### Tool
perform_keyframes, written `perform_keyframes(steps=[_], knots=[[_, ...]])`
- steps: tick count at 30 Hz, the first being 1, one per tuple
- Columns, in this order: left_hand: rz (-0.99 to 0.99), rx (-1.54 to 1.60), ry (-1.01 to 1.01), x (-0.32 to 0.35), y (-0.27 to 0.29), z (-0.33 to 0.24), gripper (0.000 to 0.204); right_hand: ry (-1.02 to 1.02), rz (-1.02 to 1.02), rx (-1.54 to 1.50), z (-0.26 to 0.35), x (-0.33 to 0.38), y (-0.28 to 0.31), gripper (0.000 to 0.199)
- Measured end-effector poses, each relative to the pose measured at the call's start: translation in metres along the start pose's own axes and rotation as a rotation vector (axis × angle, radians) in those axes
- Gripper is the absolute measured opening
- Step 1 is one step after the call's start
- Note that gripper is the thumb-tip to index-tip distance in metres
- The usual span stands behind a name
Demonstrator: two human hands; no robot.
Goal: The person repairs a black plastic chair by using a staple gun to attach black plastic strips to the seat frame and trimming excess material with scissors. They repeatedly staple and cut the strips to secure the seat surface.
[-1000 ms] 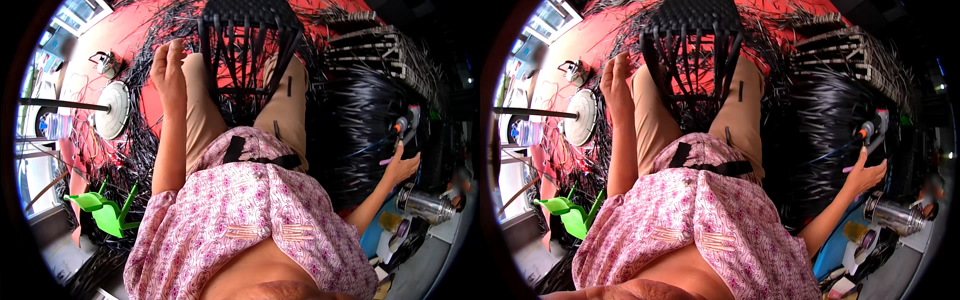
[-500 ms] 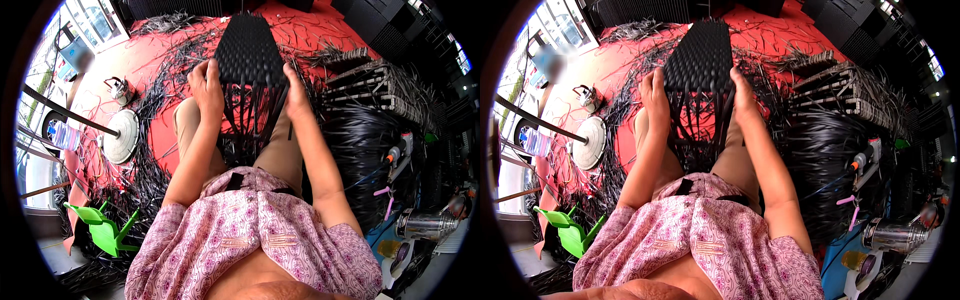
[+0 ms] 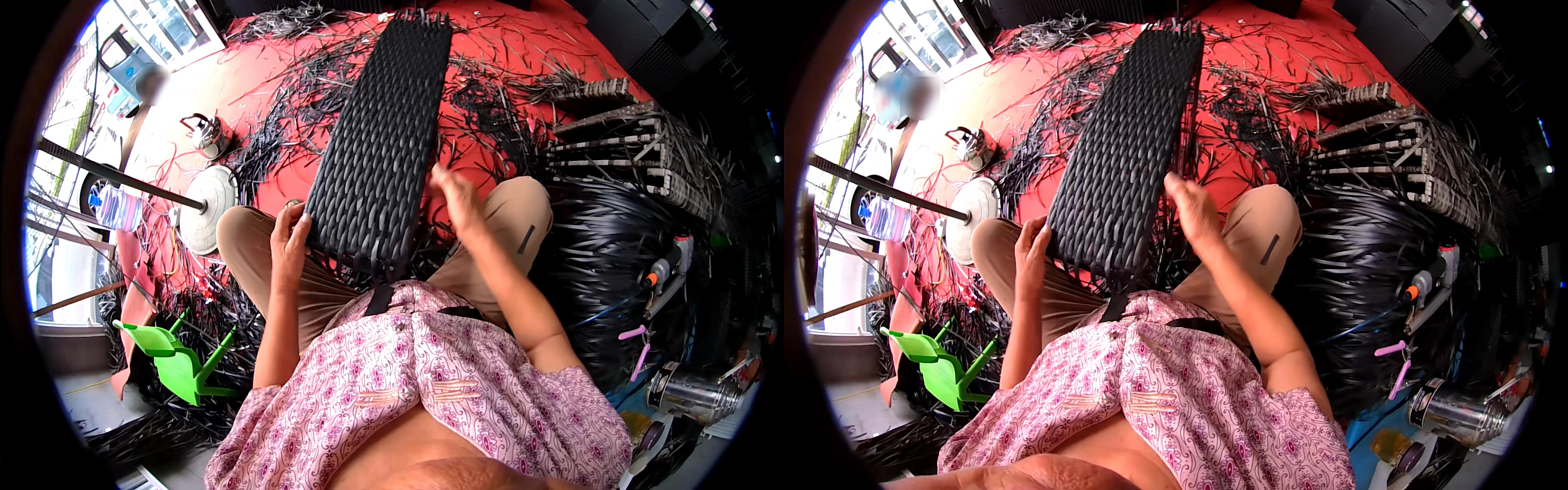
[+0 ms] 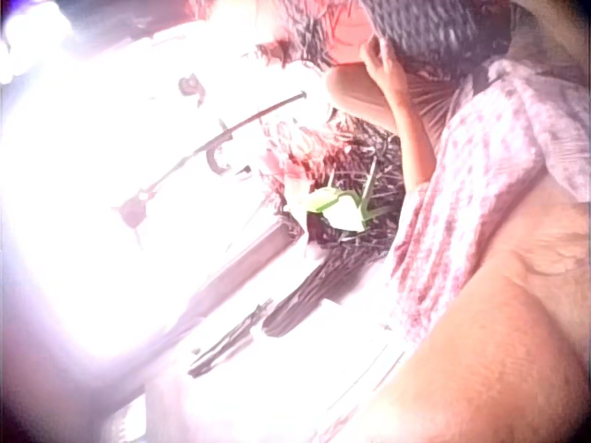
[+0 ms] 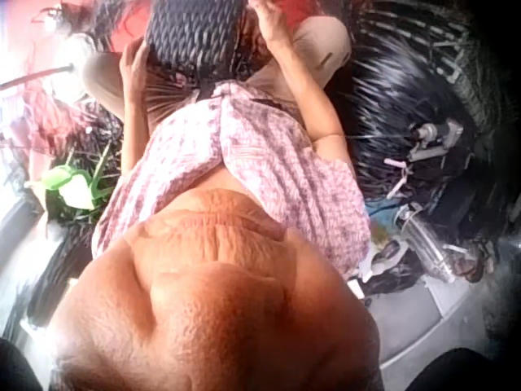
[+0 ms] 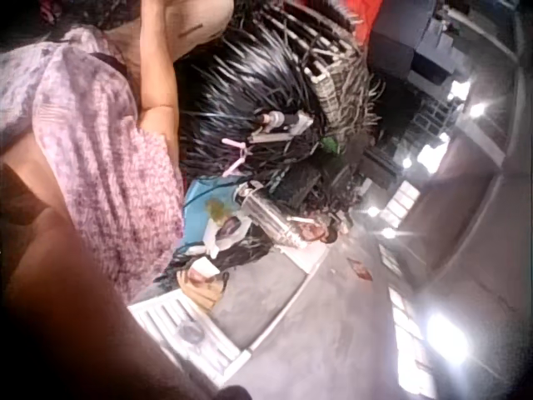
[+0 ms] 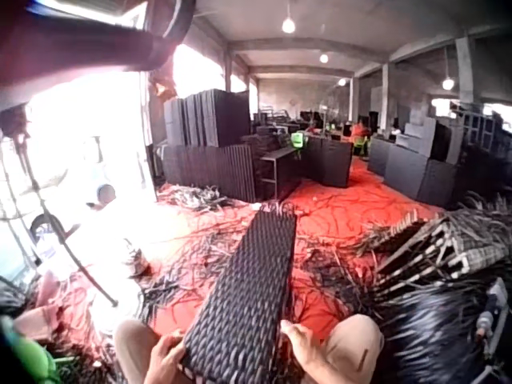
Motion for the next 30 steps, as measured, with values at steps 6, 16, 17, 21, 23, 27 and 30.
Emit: perform_keyframes(steps=[6, 16, 17, 21, 23, 27, 30], knots=[[0.358, -0.145, 0.148, -0.068, 0.007, -0.073, 0.04, 0.205, -0.259, -0.001, -0.005, -0.159, 0.027, 0.045], [0.231, -0.502, 0.194, -0.321, -0.119, -0.01, 0.06, -0.023, -0.013, 0.092, -0.045, -0.241, 0.015, 0.048], [0.218, -0.478, 0.272, -0.329, -0.126, 0.002, 0.061, -0.02, -0.023, 0.193, -0.038, -0.237, 0.015, 0.05], [0.253, -0.529, 0.269, -0.348, -0.14, 0.013, 0.066, -0.023, -0.07, 0.147, -0.037, -0.236, 0.024, 0.05], [0.238, -0.5, 0.413, -0.341, -0.161, -0.012, 0.067, -0.054, -0.03, -0.094, -0.048, -0.246, 0.023, 0.027], [0.094, -0.484, 0.438, -0.373, -0.153, 0.015, 0.063, -0.027, -0.1, -0.023, -0.039, -0.238, 0.013, 0.047], [0.037, -0.378, 0.354, -0.392, -0.165, 0.013, 0.067, -0.005, -0.103, -0.019, -0.018, -0.222, 0.024, 0.048]])
Point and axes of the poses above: each hand's wrist, its own x-axis away from the middle knuckle, its own y-axis out of the back of the hand, z = x × y, the point moved 2 cm from there along -x, towards the middle knuckle, and after that the axes turned 1 degree about z, right-handed, at the moved point
